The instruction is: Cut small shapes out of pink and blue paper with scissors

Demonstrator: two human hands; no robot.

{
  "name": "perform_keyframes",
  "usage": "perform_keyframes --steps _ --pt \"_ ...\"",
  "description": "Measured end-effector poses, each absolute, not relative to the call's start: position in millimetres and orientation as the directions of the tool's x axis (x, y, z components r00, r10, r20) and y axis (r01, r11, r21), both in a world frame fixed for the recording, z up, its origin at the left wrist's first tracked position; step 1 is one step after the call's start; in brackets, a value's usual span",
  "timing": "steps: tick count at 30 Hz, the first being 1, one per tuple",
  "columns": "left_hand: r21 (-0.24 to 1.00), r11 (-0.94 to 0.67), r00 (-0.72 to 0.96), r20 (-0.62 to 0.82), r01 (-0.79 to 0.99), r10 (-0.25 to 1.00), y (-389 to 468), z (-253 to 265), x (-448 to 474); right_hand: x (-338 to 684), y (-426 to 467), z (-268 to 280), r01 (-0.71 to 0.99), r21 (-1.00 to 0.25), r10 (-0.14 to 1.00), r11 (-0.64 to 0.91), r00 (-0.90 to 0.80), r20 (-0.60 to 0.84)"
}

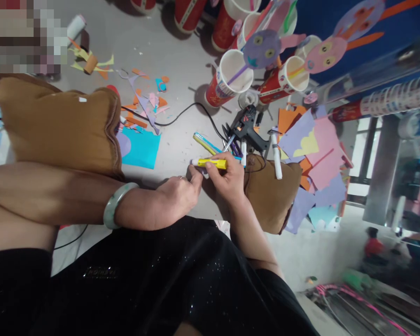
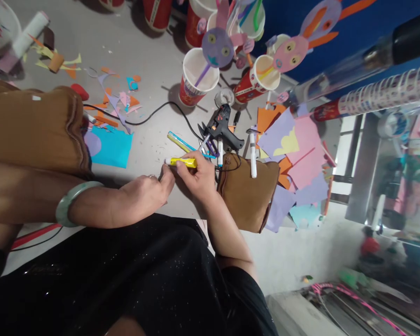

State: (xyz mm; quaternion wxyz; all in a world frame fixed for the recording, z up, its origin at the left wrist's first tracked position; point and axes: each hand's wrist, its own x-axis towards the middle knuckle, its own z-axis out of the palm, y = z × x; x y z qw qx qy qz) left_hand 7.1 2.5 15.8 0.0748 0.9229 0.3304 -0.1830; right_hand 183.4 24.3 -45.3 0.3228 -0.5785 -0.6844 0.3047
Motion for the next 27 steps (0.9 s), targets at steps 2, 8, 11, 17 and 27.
perform_keyframes --steps 2,8,11,17,27 --pt "0.06 -0.754 0.703 -0.417 0.654 0.576 5.2 19.2 8.3 182.7 24.6 -44.6 0.604 -0.775 0.98 0.187 -0.166 0.107" --pt "0.059 -0.758 0.717 -0.381 0.649 0.584 5.3 17.9 8.8 183.9 24.1 -44.9 0.621 -0.772 0.991 0.134 -0.081 0.107" --pt "-0.015 -0.776 0.731 -0.325 0.63 0.6 1.0 11.2 7.1 183.4 24.3 -44.7 0.632 -0.756 0.984 0.173 -0.148 0.101" --pt "0.006 -0.775 0.739 -0.306 0.633 0.601 0.0 10.6 5.3 183.5 24.8 -43.0 0.623 -0.763 0.985 0.173 -0.101 0.141" --pt "0.095 -0.753 0.717 -0.405 0.651 0.568 3.3 17.9 8.9 184.1 20.9 -46.6 0.543 -0.821 0.975 0.176 0.022 0.223"
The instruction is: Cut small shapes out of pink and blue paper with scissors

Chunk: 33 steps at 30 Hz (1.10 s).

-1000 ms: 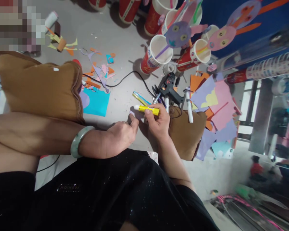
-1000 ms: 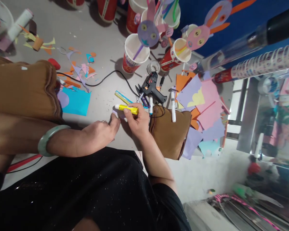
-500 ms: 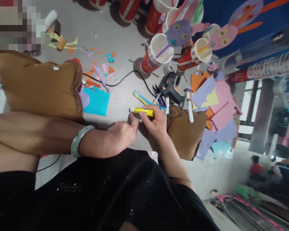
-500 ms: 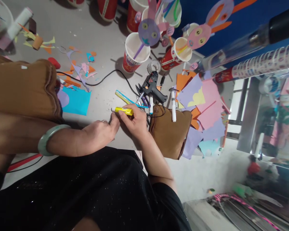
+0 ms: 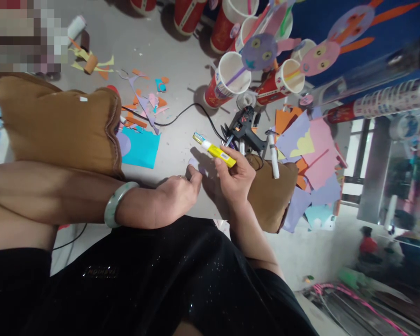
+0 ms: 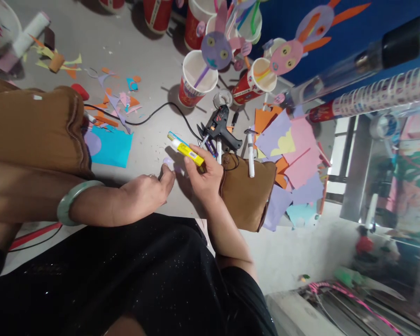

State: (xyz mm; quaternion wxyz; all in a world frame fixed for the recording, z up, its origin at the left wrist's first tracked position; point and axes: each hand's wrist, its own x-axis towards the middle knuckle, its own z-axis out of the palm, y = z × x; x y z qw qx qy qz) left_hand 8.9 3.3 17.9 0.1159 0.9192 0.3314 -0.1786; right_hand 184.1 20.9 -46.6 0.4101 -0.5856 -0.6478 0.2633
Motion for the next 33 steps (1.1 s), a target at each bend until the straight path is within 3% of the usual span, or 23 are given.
perform_keyframes --steps 3,8,11,14,17,22,26,29,33 --pt "0.09 -0.75 0.714 -0.399 0.655 0.575 2.2 17.6 8.6 185.1 19.9 -36.3 0.478 -0.868 0.988 0.137 0.002 0.157" --pt "0.082 -0.751 0.721 -0.367 0.655 0.588 1.6 20.8 7.7 174.8 26.6 -17.9 0.512 -0.843 0.974 0.163 -0.219 0.055" --pt "0.086 -0.744 0.709 -0.391 0.663 0.587 1.7 18.9 7.9 159.3 39.3 -15.4 0.548 -0.806 0.938 0.224 -0.345 0.026" --pt "0.12 -0.755 0.728 -0.4 0.645 0.558 0.3 14.5 7.8 142.8 57.2 -14.9 0.494 -0.822 0.877 0.284 -0.48 0.015" --pt "0.076 -0.76 0.725 -0.372 0.646 0.579 -1.5 13.5 7.5 136.4 73.8 -9.4 0.424 -0.853 0.823 0.304 -0.567 0.011" --pt "0.016 -0.777 0.722 -0.383 0.629 0.576 0.6 19.6 8.0 161.4 83.6 0.0 0.491 -0.801 0.895 0.343 -0.43 0.12" --pt "0.055 -0.775 0.728 -0.39 0.63 0.564 2.1 18.6 8.9 189.2 77.3 -6.6 0.69 -0.639 0.933 0.339 -0.333 0.136" --pt "0.056 -0.772 0.735 -0.355 0.634 0.578 0.4 16.2 9.7 194.6 70.2 -12.1 0.746 -0.565 0.93 0.353 -0.345 0.126" --pt "0.089 -0.733 0.717 -0.314 0.674 0.622 -2.0 15.3 10.2 176.1 65.5 -9.7 0.687 -0.596 0.881 0.415 -0.466 0.076"
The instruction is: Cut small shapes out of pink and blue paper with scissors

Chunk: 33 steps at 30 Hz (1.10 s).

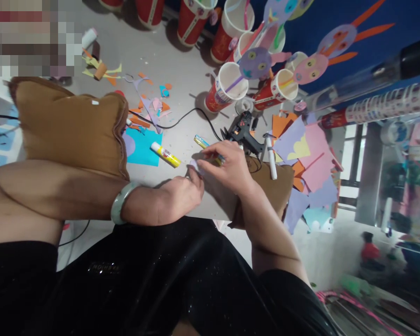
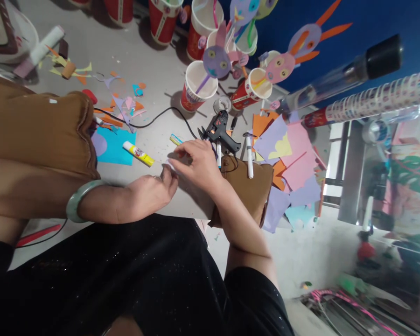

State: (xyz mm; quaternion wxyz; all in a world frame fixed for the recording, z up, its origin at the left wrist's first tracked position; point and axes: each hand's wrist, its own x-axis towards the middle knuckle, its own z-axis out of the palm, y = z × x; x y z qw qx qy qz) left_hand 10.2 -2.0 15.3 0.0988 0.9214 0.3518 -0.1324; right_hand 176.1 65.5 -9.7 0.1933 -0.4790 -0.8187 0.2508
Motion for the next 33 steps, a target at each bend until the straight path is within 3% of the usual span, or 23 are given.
perform_keyframes --steps 6,9,11,17,23,33 --pt "0.155 -0.738 0.745 -0.281 0.657 0.604 -0.1 15.7 9.0 124.2 71.2 -8.4 0.668 -0.542 0.771 0.51 -0.634 -0.056" --pt "0.174 -0.746 0.758 -0.283 0.643 0.588 1.6 17.4 8.5 110.5 75.3 -14.4 0.707 -0.466 0.744 0.532 -0.653 -0.139" --pt "0.19 -0.746 0.763 -0.29 0.638 0.578 2.2 18.4 8.4 112.8 77.9 -15.2 0.706 -0.473 0.754 0.528 -0.645 -0.121" --pt "0.129 -0.742 0.739 -0.296 0.658 0.605 2.5 18.7 8.5 163.5 77.3 7.2 0.65 -0.666 0.903 0.367 -0.421 0.087" --pt "0.127 -0.761 0.748 -0.347 0.636 0.566 5.2 20.5 8.8 204.2 51.5 6.9 0.685 -0.689 0.971 0.236 -0.203 0.129" --pt "0.144 -0.723 0.72 -0.339 0.676 0.606 6.3 22.3 10.1 203.2 29.6 -8.5 0.678 -0.709 0.981 0.196 -0.142 0.136"
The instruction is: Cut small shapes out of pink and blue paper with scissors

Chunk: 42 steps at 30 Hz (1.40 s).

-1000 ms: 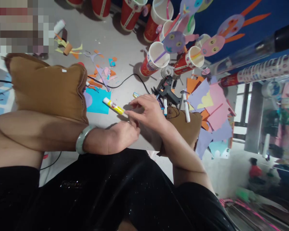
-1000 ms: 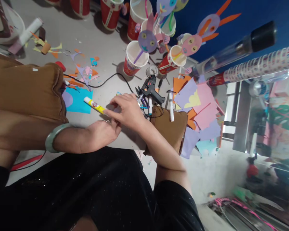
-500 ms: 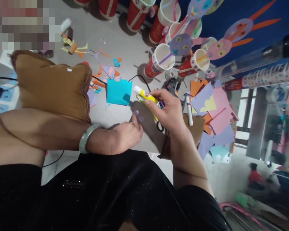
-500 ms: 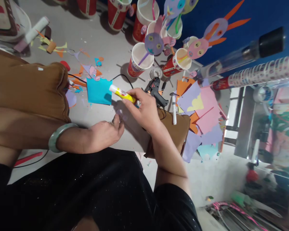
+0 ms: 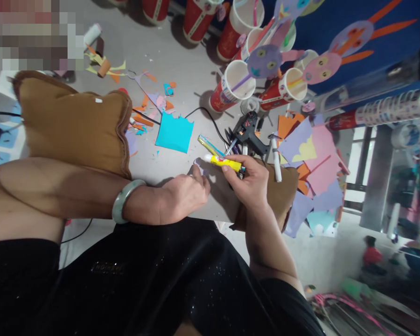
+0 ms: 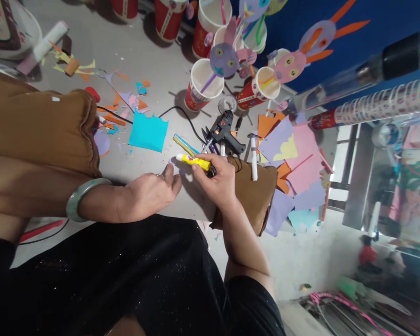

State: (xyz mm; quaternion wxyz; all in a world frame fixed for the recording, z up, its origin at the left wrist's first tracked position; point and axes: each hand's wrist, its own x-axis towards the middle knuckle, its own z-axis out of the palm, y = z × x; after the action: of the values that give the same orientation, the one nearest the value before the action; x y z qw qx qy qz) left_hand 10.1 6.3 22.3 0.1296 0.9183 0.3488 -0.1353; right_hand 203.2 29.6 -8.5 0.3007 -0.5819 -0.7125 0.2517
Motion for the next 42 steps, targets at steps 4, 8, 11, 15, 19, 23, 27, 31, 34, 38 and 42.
perform_keyframes --steps 4,8,11,15,19,23,27,31,34,38,42 --pt "0.156 -0.719 0.719 -0.349 0.677 0.601 7.1 23.5 9.6 201.1 28.8 -9.7 0.688 -0.699 0.981 0.196 -0.145 0.132" --pt "0.135 -0.721 0.714 -0.347 0.679 0.608 6.8 20.4 10.3 199.5 28.1 -10.4 0.691 -0.696 0.98 0.195 -0.16 0.116" --pt "0.121 -0.728 0.718 -0.338 0.675 0.609 6.0 16.8 11.6 197.3 27.5 -11.2 0.686 -0.697 0.976 0.21 -0.185 0.112" --pt "0.109 -0.734 0.721 -0.328 0.67 0.61 4.0 14.9 11.5 194.4 27.6 -14.5 0.688 -0.684 0.967 0.244 -0.223 0.121" --pt "0.103 -0.743 0.726 -0.338 0.661 0.599 2.6 15.0 9.6 193.2 29.1 -21.0 0.689 -0.651 0.945 0.319 -0.282 0.164" --pt "0.128 -0.736 0.73 -0.325 0.664 0.602 3.6 14.9 9.8 194.1 30.2 -26.3 0.693 -0.626 0.934 0.357 -0.253 0.252" --pt "0.147 -0.735 0.727 -0.363 0.662 0.583 4.8 17.3 10.5 198.8 29.1 -25.1 0.684 -0.687 0.965 0.246 -0.109 0.237" --pt "0.15 -0.737 0.734 -0.342 0.659 0.587 2.8 16.2 10.0 201.1 26.9 -20.3 0.68 -0.712 0.981 0.172 -0.055 0.185" --pt "0.135 -0.738 0.736 -0.305 0.662 0.604 0.8 13.9 9.3 197.2 27.0 -19.3 0.692 -0.679 0.969 0.246 -0.178 0.17" --pt "0.136 -0.739 0.735 -0.319 0.66 0.598 1.5 15.0 9.7 192.6 29.9 -22.3 0.699 -0.629 0.94 0.34 -0.28 0.197" --pt "0.163 -0.732 0.731 -0.358 0.662 0.581 4.6 18.1 11.1 195.4 30.1 -22.3 0.734 -0.614 0.955 0.291 -0.185 0.231"
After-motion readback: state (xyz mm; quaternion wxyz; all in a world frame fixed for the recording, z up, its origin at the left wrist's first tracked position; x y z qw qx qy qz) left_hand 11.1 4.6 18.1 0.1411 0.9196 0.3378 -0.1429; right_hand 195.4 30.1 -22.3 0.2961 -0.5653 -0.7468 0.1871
